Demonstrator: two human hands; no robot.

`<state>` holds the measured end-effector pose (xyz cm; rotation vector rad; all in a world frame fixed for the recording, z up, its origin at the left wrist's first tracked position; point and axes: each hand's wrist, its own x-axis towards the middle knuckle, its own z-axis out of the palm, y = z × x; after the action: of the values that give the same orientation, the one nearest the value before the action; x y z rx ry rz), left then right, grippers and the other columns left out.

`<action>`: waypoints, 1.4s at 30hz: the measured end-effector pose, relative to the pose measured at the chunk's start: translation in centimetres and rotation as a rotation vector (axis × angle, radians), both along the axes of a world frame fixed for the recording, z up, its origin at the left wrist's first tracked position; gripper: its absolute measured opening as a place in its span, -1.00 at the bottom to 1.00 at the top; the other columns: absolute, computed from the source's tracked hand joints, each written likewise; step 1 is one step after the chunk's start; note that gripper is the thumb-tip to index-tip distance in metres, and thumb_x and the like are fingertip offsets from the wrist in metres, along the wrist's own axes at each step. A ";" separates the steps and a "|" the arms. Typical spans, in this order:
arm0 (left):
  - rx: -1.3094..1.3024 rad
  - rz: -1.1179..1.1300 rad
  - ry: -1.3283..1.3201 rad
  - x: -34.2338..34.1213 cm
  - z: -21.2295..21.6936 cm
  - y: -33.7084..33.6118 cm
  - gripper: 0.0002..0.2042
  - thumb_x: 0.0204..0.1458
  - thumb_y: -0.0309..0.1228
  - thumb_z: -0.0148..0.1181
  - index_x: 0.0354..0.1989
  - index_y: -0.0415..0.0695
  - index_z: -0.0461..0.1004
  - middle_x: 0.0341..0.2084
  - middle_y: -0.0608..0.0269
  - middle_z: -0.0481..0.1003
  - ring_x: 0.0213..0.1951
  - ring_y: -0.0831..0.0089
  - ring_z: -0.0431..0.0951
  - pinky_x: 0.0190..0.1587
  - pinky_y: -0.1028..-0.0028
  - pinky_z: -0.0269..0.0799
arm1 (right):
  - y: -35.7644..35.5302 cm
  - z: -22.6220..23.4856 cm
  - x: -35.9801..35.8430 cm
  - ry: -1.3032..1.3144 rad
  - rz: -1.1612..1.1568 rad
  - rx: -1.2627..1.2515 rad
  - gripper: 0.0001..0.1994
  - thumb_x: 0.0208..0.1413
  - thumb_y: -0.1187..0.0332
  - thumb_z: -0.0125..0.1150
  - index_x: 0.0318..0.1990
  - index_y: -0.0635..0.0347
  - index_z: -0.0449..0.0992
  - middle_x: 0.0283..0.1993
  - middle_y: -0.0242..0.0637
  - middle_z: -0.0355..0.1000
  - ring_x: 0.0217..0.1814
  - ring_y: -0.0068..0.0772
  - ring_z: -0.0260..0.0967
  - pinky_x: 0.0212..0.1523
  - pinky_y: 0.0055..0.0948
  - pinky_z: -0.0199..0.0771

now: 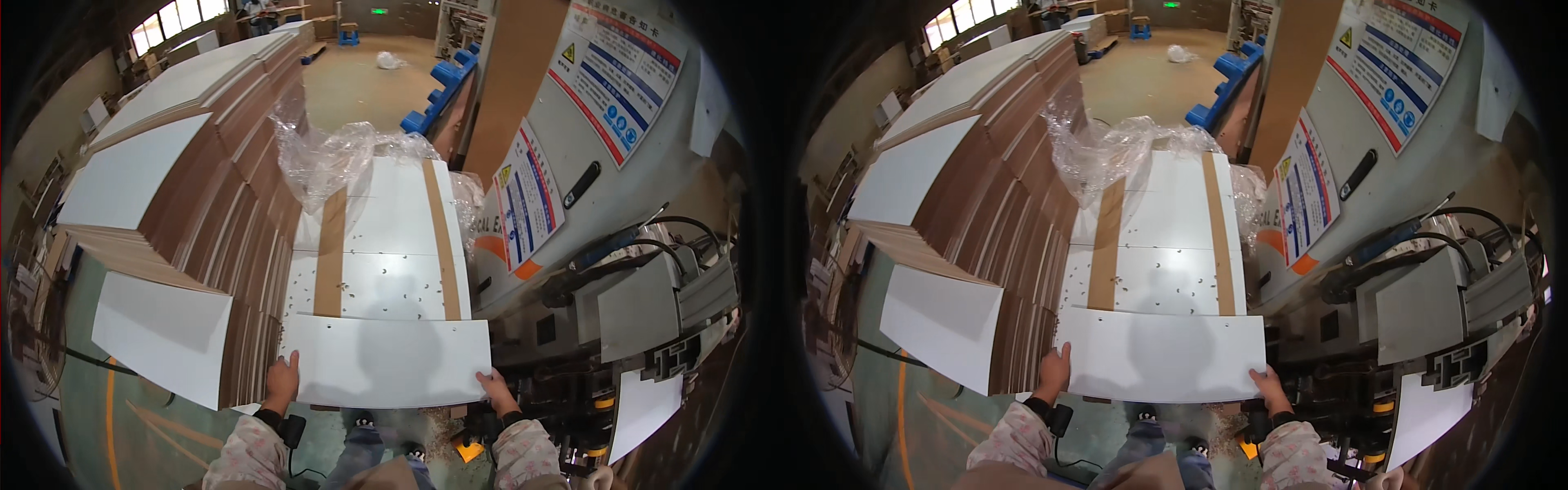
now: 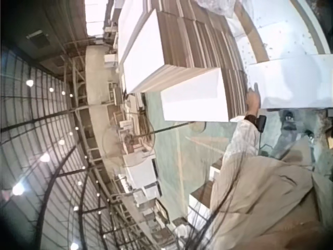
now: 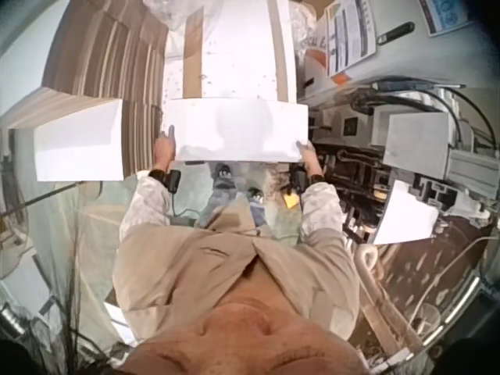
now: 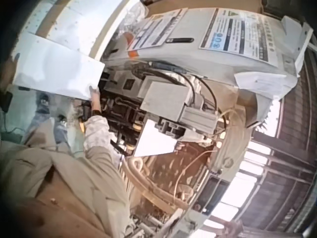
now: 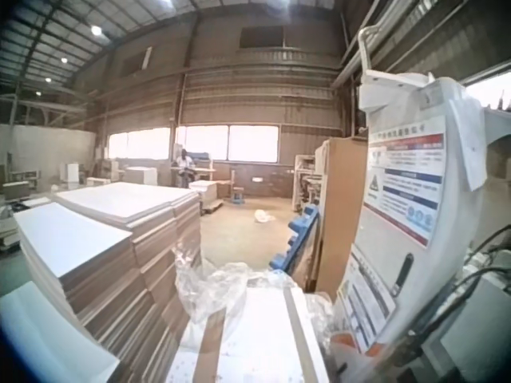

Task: The person repeatedly picks up white rectangular panels from a stack and feeds them into a machine with rollers. The person aligns the panels by hand and guides them through the machine before stacking the processed panels on a nearby pile. The task involves continuous handling of the panels in a repetitive loop.

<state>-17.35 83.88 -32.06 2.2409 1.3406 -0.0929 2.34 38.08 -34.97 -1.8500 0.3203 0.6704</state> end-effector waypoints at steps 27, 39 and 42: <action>-0.646 0.731 -0.781 -27.7 -0.9 -2.6 -0.79 -0.05 -0.28 0.15 -0.42 -0.19 0.48 -0.58 0.23 0.47 -0.63 0.47 0.45 -0.62 0.51 0.34 | 15.9 13.1 -12.0 0.104 0.322 0.548 -0.61 0.14 0.23 0.02 0.05 0.26 0.21 -0.21 -0.08 0.37 -0.32 -0.18 0.41 -0.37 -0.28 0.52; -0.261 0.959 -1.297 -33.7 10.9 37.7 -0.43 0.01 -0.19 0.08 0.17 -0.11 0.09 -0.31 0.11 0.42 -0.53 0.31 0.47 -0.58 0.37 0.42 | 39.3 17.7 -24.0 0.119 0.493 0.530 -0.53 0.15 0.33 -0.03 0.17 0.31 0.07 -0.05 -0.15 0.29 -0.12 -0.27 0.32 -0.26 -0.34 0.50; -0.265 0.919 -1.183 -31.5 11.6 41.4 -0.41 0.00 -0.24 0.11 0.20 -0.08 0.06 -0.26 0.07 0.42 -0.46 0.30 0.50 -0.53 0.28 0.49 | 40.8 16.7 -25.2 -0.076 0.555 0.378 -0.51 0.12 0.32 0.03 0.14 0.38 0.11 -0.10 -0.13 0.30 -0.16 -0.29 0.35 -0.36 -0.43 0.51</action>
<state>-48.86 125.28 -20.45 0.8936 1.3135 1.1002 -22.89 78.86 -18.24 -1.5905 -0.3670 0.9565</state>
